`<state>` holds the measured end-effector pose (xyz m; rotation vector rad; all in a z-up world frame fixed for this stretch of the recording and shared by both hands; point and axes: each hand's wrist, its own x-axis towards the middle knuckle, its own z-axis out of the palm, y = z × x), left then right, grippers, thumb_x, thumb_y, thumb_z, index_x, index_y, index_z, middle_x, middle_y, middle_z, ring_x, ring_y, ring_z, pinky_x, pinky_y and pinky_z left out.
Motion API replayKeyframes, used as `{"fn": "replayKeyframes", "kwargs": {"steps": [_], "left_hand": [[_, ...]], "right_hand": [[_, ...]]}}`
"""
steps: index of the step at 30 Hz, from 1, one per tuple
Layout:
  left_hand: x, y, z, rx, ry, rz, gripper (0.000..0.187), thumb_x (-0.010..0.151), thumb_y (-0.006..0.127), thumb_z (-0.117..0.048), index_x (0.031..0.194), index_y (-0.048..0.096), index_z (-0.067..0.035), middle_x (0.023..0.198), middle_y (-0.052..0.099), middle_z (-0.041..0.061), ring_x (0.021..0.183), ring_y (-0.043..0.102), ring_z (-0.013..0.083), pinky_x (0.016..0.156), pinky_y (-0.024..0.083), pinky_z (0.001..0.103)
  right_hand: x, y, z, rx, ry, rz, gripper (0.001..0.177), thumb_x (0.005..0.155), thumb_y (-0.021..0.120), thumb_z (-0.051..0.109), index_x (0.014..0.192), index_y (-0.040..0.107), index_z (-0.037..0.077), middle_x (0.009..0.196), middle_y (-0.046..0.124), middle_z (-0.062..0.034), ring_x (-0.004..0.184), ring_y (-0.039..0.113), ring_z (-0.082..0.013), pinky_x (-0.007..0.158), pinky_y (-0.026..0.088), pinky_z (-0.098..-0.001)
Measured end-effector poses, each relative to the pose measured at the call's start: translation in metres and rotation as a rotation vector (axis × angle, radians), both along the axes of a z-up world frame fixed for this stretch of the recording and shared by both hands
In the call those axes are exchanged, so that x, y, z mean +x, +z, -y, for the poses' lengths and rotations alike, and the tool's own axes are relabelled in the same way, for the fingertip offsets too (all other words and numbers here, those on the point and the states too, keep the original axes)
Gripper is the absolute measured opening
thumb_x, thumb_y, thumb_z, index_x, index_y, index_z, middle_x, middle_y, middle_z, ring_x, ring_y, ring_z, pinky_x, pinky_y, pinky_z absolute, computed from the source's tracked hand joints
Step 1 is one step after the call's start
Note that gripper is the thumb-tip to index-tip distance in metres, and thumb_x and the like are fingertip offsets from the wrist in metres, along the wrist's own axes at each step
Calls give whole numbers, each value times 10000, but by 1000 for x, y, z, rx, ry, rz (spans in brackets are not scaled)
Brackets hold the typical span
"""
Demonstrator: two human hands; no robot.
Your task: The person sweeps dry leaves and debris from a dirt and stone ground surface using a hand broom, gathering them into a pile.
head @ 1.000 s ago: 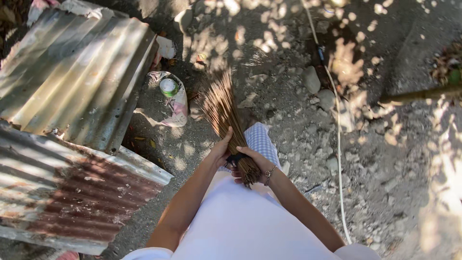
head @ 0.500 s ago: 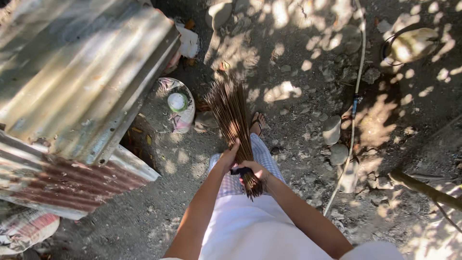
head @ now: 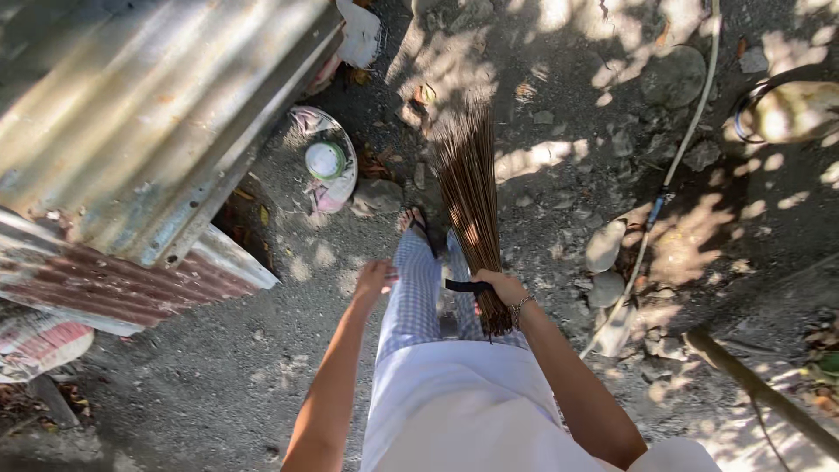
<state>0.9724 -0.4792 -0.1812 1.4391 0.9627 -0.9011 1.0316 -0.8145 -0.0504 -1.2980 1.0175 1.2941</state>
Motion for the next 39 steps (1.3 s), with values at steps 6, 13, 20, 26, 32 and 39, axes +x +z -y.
{"fn": "replayKeyframes", "kwargs": {"steps": [6, 13, 20, 26, 32, 39], "left_hand": [[22, 43, 49, -17, 162, 179, 317, 1059, 456, -254, 1263, 616, -71, 1142, 728, 71, 1008, 720, 181, 811, 544, 325], [39, 89, 99, -111, 232, 261, 278, 1022, 462, -146, 1220, 635, -58, 1144, 730, 80, 1019, 704, 175, 857, 536, 321], [40, 80, 100, -55, 226, 273, 305, 998, 451, -106, 1215, 656, -44, 1131, 744, 102, 998, 711, 182, 856, 564, 325], [57, 60, 120, -67, 206, 235, 308, 998, 461, -96, 1238, 649, -51, 1136, 740, 75, 987, 701, 152, 824, 536, 291], [83, 34, 157, -202, 194, 336, 295, 1010, 458, -80, 1239, 640, -41, 1107, 724, 59, 999, 711, 156, 788, 518, 279], [113, 37, 211, -329, 135, 335, 275, 1025, 460, -84, 1239, 629, -45, 1108, 708, 51, 1020, 698, 154, 819, 535, 295]], "right_hand": [[1, 6, 42, 74, -34, -56, 378, 846, 683, 382, 802, 735, 10, 662, 698, -180, 504, 652, -251, 489, 519, -375], [-6, -69, 75, 341, -63, 5, 286, 881, 632, 348, 943, 678, 72, 702, 698, -143, 538, 685, -243, 507, 552, -370], [46, -32, 77, 155, -5, -75, 303, 881, 645, 347, 958, 666, 54, 693, 698, -175, 522, 684, -243, 483, 544, -366], [58, -11, 86, 106, 22, -59, 405, 889, 677, 367, 961, 691, -32, 686, 720, -169, 502, 669, -225, 466, 529, -341], [26, -18, 110, 229, -25, -34, 383, 911, 636, 387, 1001, 625, 15, 710, 693, -164, 499, 657, -233, 457, 527, -372], [-17, -29, 133, 147, -101, -162, 410, 919, 611, 380, 1022, 629, -17, 736, 705, -166, 540, 677, -229, 493, 560, -361]]}}
